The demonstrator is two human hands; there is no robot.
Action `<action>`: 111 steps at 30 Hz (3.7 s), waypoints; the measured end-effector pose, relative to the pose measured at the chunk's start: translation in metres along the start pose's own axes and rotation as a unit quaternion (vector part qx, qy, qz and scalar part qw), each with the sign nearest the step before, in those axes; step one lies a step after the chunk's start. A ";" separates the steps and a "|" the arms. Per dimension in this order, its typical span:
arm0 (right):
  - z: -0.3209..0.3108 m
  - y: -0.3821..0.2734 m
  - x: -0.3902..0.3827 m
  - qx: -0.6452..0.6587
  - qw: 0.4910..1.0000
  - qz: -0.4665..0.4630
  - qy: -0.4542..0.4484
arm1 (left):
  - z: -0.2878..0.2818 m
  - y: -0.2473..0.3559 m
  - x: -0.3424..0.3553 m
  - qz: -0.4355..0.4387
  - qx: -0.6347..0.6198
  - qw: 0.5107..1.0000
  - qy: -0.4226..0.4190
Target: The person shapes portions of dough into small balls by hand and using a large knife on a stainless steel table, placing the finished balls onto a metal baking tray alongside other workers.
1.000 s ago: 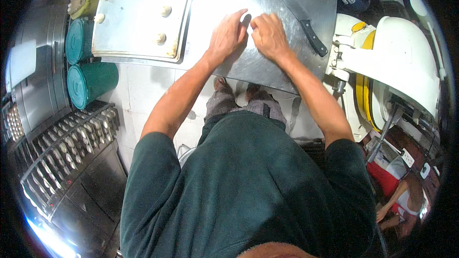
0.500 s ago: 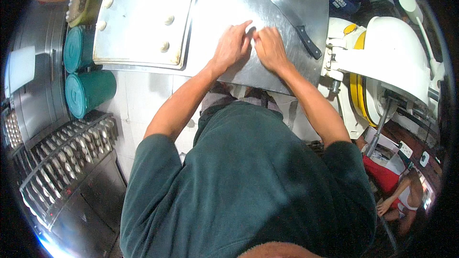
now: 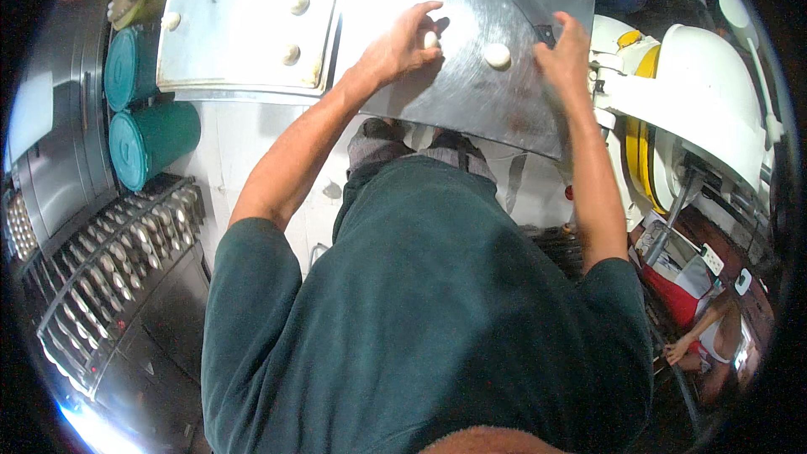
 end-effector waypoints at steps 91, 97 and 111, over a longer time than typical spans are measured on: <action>-0.086 -0.031 -0.128 0.093 0.952 0.092 -0.277 | 0.079 0.062 -0.008 0.146 -0.046 0.964 0.218; -0.078 -0.026 -0.128 0.101 0.945 0.087 -0.299 | 0.093 0.041 0.004 0.119 -0.055 0.973 0.188; -0.099 -0.016 -0.145 0.137 0.938 0.136 -0.289 | 0.092 0.041 0.002 0.132 -0.038 0.975 0.173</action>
Point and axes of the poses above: each hand's wrist, its own x-axis towards the middle knuckle, its own z-axis out of the palm, y = z × x, the point moved 5 cm from there along x, towards the middle knuckle, and after that the axes turned 5 degrees about -x, right-handed, at the moved point
